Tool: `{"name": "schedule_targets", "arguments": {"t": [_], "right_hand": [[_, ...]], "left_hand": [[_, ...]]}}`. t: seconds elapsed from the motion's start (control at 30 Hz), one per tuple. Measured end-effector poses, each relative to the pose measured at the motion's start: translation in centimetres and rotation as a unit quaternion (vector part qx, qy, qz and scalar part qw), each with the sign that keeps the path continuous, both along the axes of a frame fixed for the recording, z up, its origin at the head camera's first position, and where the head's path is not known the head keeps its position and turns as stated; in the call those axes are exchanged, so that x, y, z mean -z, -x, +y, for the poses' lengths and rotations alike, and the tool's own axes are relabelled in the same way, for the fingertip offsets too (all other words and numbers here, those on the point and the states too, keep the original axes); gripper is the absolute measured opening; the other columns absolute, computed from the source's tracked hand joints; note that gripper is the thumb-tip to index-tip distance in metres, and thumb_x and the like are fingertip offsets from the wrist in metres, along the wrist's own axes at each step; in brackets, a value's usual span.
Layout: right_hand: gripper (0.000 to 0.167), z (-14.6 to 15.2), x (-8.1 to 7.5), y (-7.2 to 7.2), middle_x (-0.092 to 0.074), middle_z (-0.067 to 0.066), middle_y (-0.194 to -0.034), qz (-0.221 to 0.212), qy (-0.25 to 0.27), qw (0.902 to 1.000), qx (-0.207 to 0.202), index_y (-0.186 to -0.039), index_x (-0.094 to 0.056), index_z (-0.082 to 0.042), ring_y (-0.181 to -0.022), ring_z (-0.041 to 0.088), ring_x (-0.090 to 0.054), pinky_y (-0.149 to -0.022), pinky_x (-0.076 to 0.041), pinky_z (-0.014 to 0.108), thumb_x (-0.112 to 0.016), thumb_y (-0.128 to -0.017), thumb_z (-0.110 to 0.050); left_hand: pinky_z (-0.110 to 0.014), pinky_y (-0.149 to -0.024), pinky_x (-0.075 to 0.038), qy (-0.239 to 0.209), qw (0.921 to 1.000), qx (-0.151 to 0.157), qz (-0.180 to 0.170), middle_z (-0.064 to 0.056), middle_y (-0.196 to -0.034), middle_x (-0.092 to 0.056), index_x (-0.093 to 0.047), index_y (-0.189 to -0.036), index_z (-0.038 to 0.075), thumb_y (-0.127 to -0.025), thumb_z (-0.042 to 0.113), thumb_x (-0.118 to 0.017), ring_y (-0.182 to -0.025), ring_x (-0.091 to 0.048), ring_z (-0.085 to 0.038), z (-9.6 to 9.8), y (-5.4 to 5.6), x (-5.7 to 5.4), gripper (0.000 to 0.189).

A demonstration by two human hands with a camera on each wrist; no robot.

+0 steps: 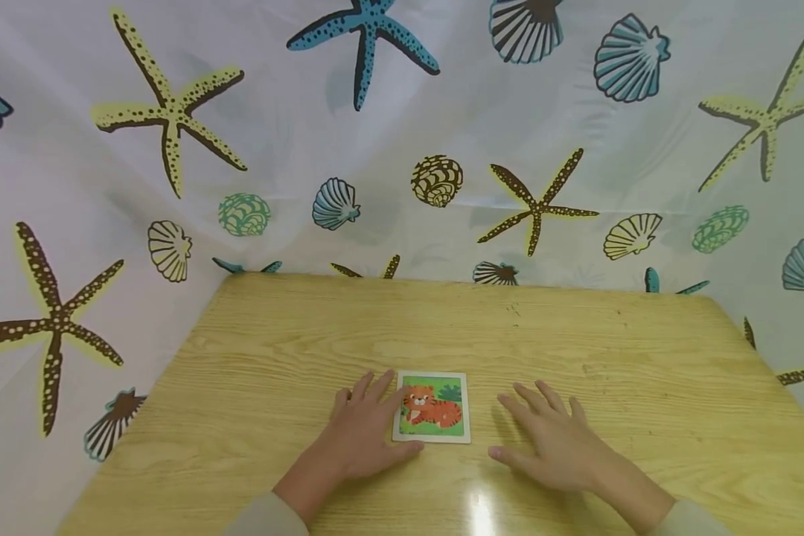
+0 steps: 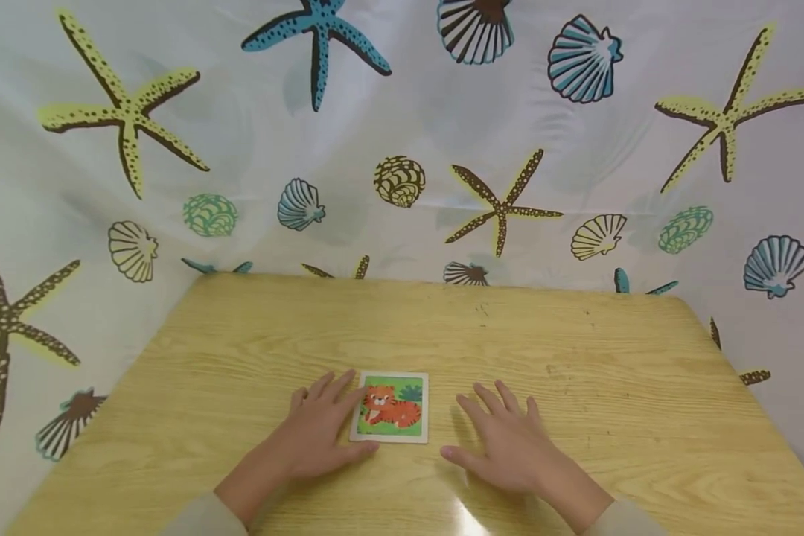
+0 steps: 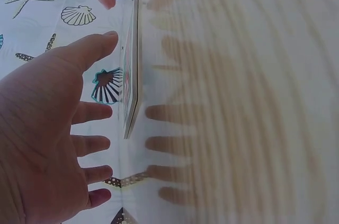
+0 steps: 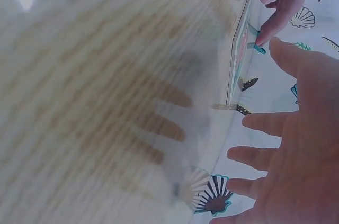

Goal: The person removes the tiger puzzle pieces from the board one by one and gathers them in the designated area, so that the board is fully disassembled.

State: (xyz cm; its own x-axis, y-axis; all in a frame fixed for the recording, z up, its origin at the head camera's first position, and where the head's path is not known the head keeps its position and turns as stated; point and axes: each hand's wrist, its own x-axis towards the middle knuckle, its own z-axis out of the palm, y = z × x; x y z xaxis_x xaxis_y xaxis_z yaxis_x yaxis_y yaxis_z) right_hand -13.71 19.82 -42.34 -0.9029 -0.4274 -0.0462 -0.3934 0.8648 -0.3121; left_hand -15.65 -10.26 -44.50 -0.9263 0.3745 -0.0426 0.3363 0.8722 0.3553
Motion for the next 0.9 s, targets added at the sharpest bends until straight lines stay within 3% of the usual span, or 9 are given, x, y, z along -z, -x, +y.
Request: {"name": "schedule_targets", "arguments": {"t": [0.2,0.37,0.53,0.9], "right_hand": [[0.078,-0.6,-0.4,0.7,-0.035,0.02,-0.158,-0.017,0.011,0.9998,-0.003,-0.15,-0.046,-0.015,-0.147,0.052,-0.021,-0.101,-0.021,0.083,-0.057,-0.092,-0.065],[0.079,-1.4,-0.4,1.3,-0.034,0.022,-0.158,-0.02,0.013,0.9997,-0.01,-0.149,-0.048,-0.014,-0.147,0.052,-0.021,-0.102,-0.023,0.081,-0.058,-0.091,-0.066],[0.075,-2.2,-0.1,1.7,-0.035,0.021,-0.157,-0.022,0.01,0.9997,0.004,-0.146,-0.052,-0.014,-0.146,0.051,-0.024,-0.102,-0.027,0.079,-0.061,-0.09,-0.063],[0.07,-3.6,0.5,2.8,-0.043,0.02,-0.151,-0.026,0.016,0.9995,-0.007,-0.143,-0.055,-0.014,-0.139,0.045,-0.036,-0.1,-0.035,0.073,-0.066,-0.09,-0.058]], "left_hand": [[-0.058,-0.1,-0.032,-0.011,0.9999,-0.003,-0.013,-0.012,-0.159,-0.033,-0.052,-0.146,0.019,-0.084,0.065,-0.066,-0.136,-0.033,-0.036,0.7,0.6,-0.3,0.079],[-0.061,-0.104,-0.032,-0.042,0.9988,0.009,-0.023,-0.013,-0.158,-0.034,-0.054,-0.144,0.019,-0.085,0.06,-0.068,-0.13,-0.036,-0.034,1.1,1.1,-0.2,0.074],[-0.062,-0.1,-0.035,-0.077,0.9962,0.028,-0.029,-0.014,-0.156,-0.037,-0.055,-0.143,0.021,-0.085,0.056,-0.07,-0.125,-0.037,-0.035,1.5,1.3,0.2,0.069],[-0.061,-0.098,-0.036,-0.132,0.9912,0.015,-0.006,-0.014,-0.149,-0.045,-0.064,-0.133,0.014,-0.086,0.043,-0.076,-0.124,-0.04,-0.037,2.2,1.7,0.8,0.057]]}}
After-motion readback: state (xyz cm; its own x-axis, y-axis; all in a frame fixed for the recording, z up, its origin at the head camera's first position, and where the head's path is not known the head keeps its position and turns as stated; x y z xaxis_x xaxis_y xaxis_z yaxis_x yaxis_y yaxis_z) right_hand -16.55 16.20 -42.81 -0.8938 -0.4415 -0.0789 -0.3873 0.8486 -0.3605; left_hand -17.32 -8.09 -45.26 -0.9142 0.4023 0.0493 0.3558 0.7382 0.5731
